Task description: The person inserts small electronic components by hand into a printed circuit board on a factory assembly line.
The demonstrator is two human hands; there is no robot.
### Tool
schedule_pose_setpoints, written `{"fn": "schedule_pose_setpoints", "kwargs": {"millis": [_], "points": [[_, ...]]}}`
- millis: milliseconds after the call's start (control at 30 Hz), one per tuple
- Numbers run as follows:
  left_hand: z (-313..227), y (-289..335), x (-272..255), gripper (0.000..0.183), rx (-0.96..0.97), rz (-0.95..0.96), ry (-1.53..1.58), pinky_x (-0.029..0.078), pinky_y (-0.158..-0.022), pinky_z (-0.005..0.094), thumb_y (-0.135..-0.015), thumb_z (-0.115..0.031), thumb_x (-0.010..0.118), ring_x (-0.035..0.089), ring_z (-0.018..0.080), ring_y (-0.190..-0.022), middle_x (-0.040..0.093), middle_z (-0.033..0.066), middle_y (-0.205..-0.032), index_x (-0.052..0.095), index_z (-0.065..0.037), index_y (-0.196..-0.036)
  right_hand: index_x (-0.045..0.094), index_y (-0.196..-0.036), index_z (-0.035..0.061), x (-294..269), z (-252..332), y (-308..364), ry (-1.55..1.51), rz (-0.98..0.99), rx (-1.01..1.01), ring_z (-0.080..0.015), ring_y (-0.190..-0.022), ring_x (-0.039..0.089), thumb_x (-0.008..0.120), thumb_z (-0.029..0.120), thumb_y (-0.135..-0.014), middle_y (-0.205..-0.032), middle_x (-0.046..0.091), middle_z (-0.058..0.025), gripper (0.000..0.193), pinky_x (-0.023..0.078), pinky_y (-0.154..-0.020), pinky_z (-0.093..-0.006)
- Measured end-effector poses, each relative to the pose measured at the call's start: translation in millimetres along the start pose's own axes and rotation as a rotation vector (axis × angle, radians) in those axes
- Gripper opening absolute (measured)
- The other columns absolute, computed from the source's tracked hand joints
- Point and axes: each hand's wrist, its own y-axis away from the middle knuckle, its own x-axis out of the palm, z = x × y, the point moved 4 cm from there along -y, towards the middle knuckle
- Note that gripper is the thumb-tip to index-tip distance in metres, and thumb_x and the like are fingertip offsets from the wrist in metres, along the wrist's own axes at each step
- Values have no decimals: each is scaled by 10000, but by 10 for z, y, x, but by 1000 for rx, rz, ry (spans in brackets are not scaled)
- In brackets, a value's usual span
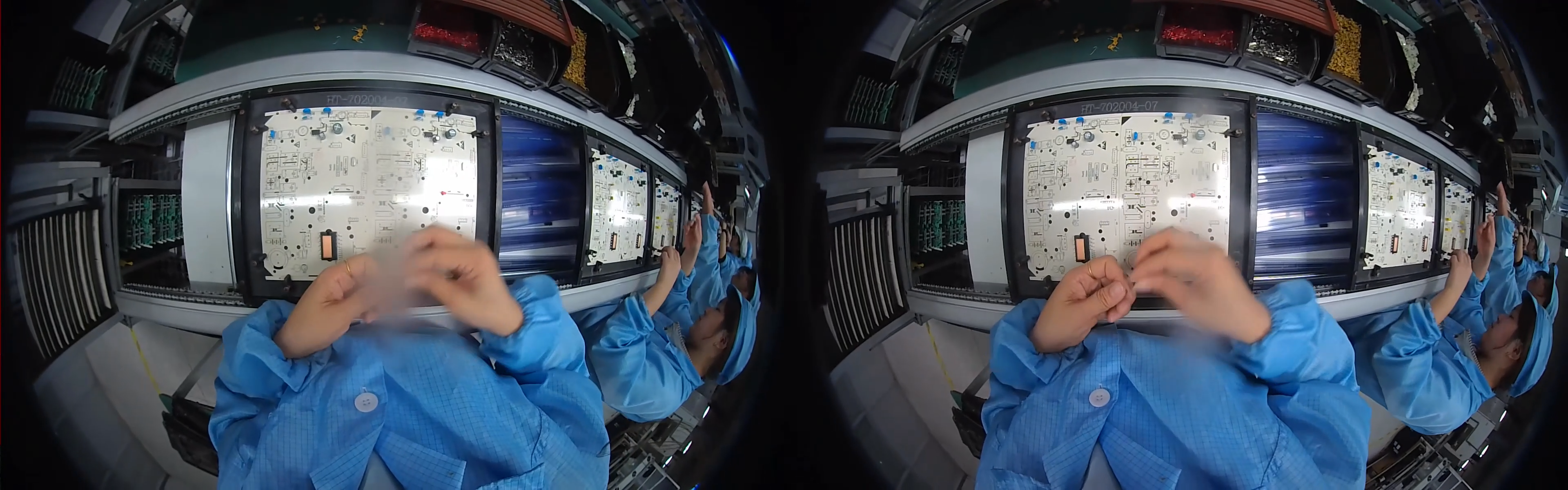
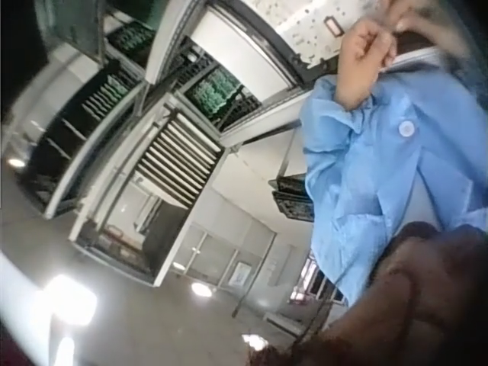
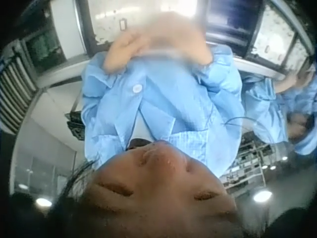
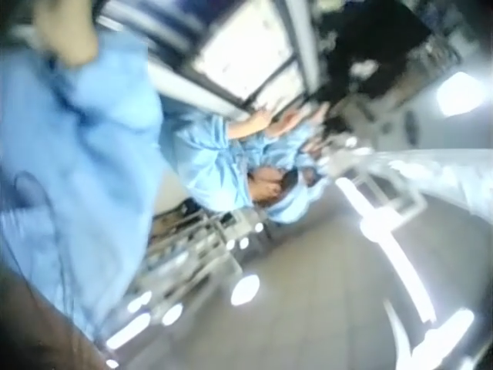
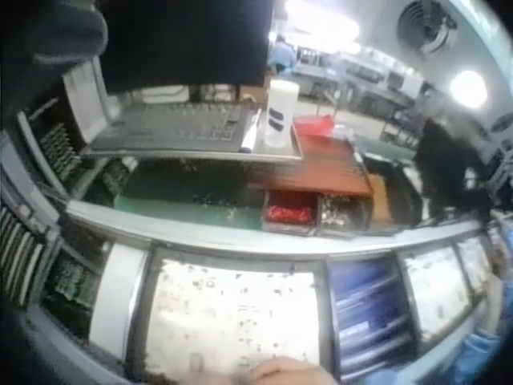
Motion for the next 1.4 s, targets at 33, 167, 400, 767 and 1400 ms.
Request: {"fn": "schedule_pose_setpoints", "kwargs": {"millis": [33, 167, 400, 767, 1400], "points": [[21, -25, -18, 129, 17, 20, 36, 388, -624, 205, -995, -157, 502, 465, 72, -679, 543, 38, -778, 523, -41, -945, 662, -896, 10, -164, -42, -42, 201, -100, -53, -252, -909, 604, 683, -41, -763, -986, 609, -95, 144, 482, -802, -328], [-9, -77, -12, 122, -2, 67, 295, 382, -591, 213, -974, -131, 495, 471, 90, -669, 559, 64, -787, 527, -18, -939, 647, -900, 14, -492, -182, -191, 683, -315, -51, -293, -900, 567, 658, -44, -764, -948, 602, -108, 149, 474, -749, -355], [-31, -214, -2, 259, -74, -96, 303, 376, -598, 210, -1015, -229, 410, 450, 94, -659, 559, 59, -813, 541, -14, -951, 630, -874, 15, -408, -186, -224, 713, -259, -126, -294, -896, 539, 647, -64, -749, -914, 568, -109, 149, 463, -742, -349], [-87, -298, 103, 215, 84, 58, 72, 404, -628, 192, -1000, -235, 493, 483, 52, -701, 569, 1, -808, 555, -33, -961, 601, -931, -3, -5, -81, -38, -446, -77, 177, -101, -815, 578, 581, -27, -899, -910, 573, -43, 45, 484, -750, -263], [-122, -264, 65, 154, 55, -87, 5, 408, -570, 181, -948, -121, 563, 482, 38, -647, 632, 48, -823, 574, 29, -983, 622, -976, -7, 30, -275, -18, -599, -74, 299, -134, -943, 536, 583, 104, -946, -994, 586, -57, 121, 431, -884, -271]]}}
